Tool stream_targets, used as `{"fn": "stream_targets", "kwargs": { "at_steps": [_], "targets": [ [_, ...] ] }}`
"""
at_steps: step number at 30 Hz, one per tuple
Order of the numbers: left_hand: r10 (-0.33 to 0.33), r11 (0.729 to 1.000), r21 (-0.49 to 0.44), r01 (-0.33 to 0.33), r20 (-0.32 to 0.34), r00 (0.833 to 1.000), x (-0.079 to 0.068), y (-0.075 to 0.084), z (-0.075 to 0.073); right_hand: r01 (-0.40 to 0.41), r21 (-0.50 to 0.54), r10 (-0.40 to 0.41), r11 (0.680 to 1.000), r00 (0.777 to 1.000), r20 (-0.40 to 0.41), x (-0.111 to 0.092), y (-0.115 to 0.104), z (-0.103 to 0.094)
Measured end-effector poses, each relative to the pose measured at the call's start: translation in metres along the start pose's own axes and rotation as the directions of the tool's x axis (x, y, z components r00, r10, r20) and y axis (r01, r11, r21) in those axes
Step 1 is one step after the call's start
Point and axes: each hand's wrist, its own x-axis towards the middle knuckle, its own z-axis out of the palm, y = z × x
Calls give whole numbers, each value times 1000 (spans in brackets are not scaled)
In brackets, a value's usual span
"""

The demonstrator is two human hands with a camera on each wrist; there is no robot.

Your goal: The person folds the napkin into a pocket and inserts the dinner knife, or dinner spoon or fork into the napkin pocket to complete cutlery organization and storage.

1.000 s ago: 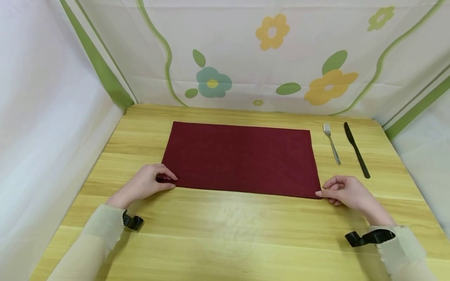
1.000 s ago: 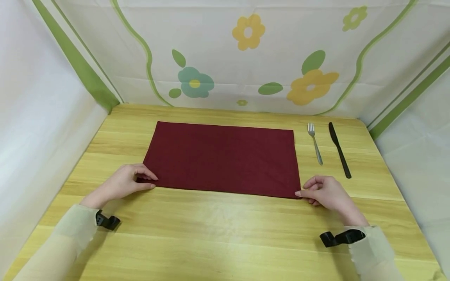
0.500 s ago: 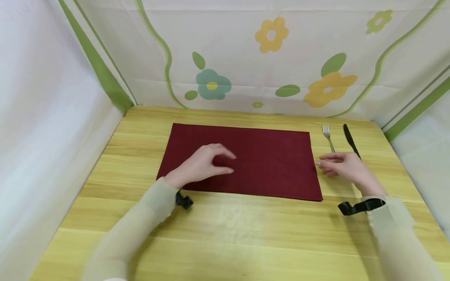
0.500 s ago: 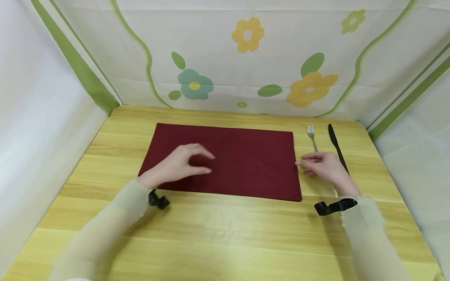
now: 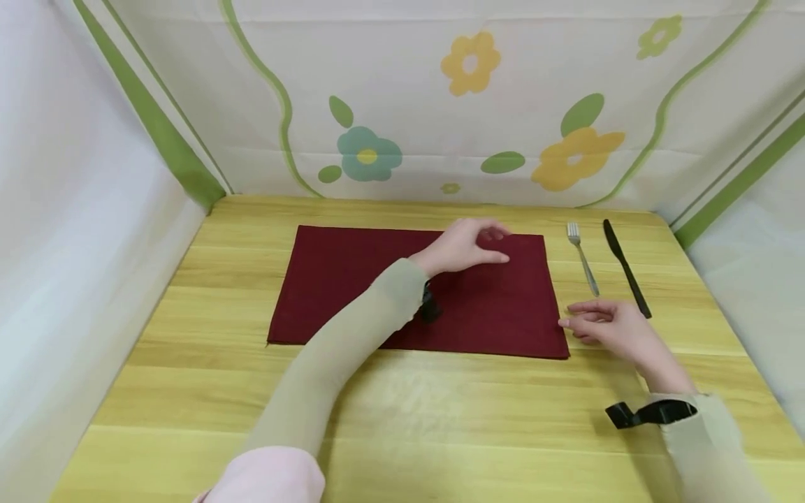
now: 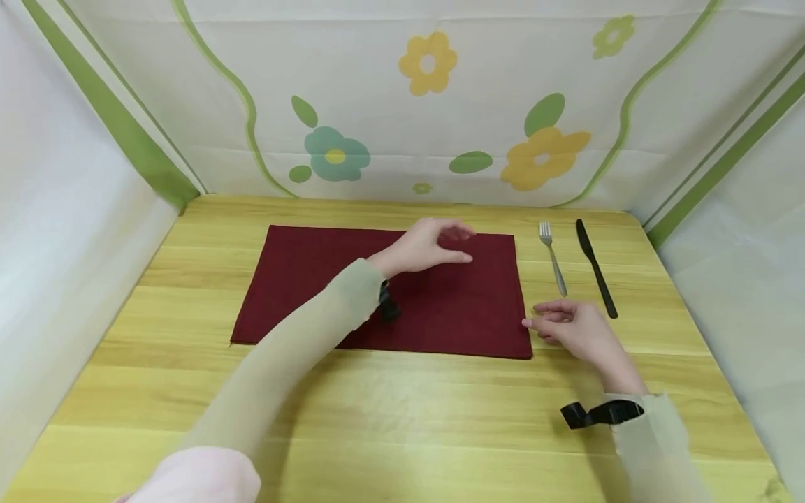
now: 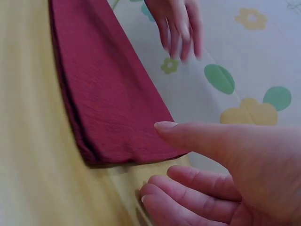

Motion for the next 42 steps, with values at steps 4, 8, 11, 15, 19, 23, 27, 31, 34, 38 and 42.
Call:
{"fn": "stream_targets", "kwargs": {
  "at_steps": [4,8,11,15,19,23,27,31,34,38,42],
  "targets": [
    [-35,997,-74,30,-64,997,24,2,11,-12,-24,11,1000,999,-37,-16,2,8],
    [-88,985,-160,68,-121,989,41,4,24,-51,-49,48,997,996,-72,-27,5,15],
    [-117,977,-192,88,-144,983,50,3,33,-61,-78,54,995,995,-83,-31,6,18],
    [-157,976,-172,131,-152,976,61,-1,47,-67,-85,59,994,994,-92,-35,8,21],
    [-186,981,-78,176,-137,973,71,-3,59,-90,-74,83,993,992,-97,-37,7,26],
    [-217,974,37,221,-101,971,77,-1,65,-101,-80,93,992,991,-97,-37,5,30],
    [-244,955,163,248,-43,969,81,2,71,-110,-77,103,991,990,-95,-36,5,32],
    [-248,923,301,240,-15,969,81,1,76,-109,-69,103,992,990,-95,-35,5,33],
    [-250,904,353,241,-21,968,80,1,78,-104,-63,98,993,991,-94,-33,6,34],
    [-217,919,324,224,-58,974,80,2,78,-106,-53,101,993,991,-92,-33,8,34],
    [-153,958,231,170,-91,984,81,7,74,-108,-40,103,993,990,-96,-33,8,32]
  ]
}}
